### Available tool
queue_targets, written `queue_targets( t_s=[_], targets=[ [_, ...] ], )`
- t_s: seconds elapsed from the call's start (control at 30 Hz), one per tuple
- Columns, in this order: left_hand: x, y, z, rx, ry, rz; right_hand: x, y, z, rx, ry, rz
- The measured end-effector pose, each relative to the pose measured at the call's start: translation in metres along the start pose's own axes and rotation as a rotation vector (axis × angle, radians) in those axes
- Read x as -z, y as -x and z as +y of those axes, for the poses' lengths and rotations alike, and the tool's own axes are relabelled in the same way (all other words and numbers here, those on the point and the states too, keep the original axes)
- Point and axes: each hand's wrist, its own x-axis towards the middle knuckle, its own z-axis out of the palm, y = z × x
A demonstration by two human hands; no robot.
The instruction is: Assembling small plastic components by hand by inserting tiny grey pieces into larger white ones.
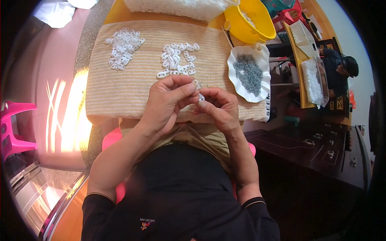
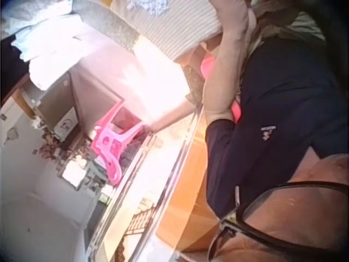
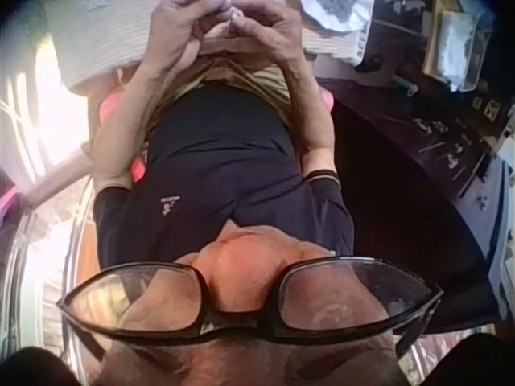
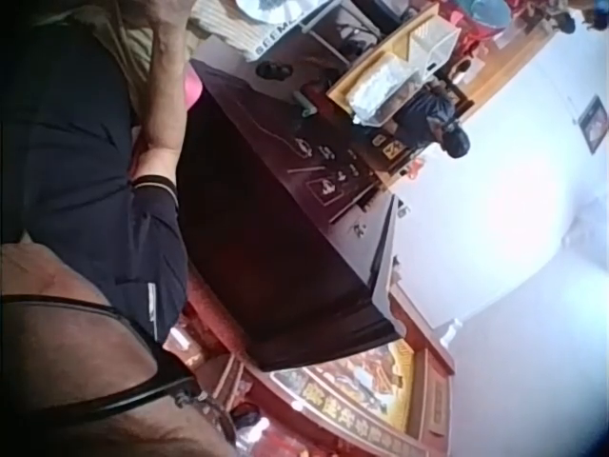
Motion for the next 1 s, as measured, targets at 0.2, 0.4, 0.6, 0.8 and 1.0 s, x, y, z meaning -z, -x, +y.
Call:
queue_targets(
  t_s=[0.2, 0.4, 0.6, 0.8, 1.0],
  targets=[
    [0.0013, -0.0005, -0.0007, -0.021, 0.011, -0.023, -0.0030, 0.0012, -0.0016, 0.001, 0.002, -0.010],
    [0.0019, 0.0006, -0.0018, -0.037, -0.009, -0.026, -0.0024, 0.0008, 0.0012, 0.009, 0.011, 0.003],
    [0.0015, 0.0016, -0.0030, -0.034, -0.012, -0.033, -0.0030, -0.0004, 0.0031, 0.047, -0.009, 0.046],
    [0.0019, 0.0012, -0.0032, -0.036, -0.021, -0.028, 0.0000, -0.0005, 0.0054, 0.049, 0.011, 0.048],
    [0.0016, 0.0005, -0.0023, -0.019, -0.033, -0.013, 0.0000, 0.0008, 0.0054, 0.044, -0.003, 0.059]
  ],
)
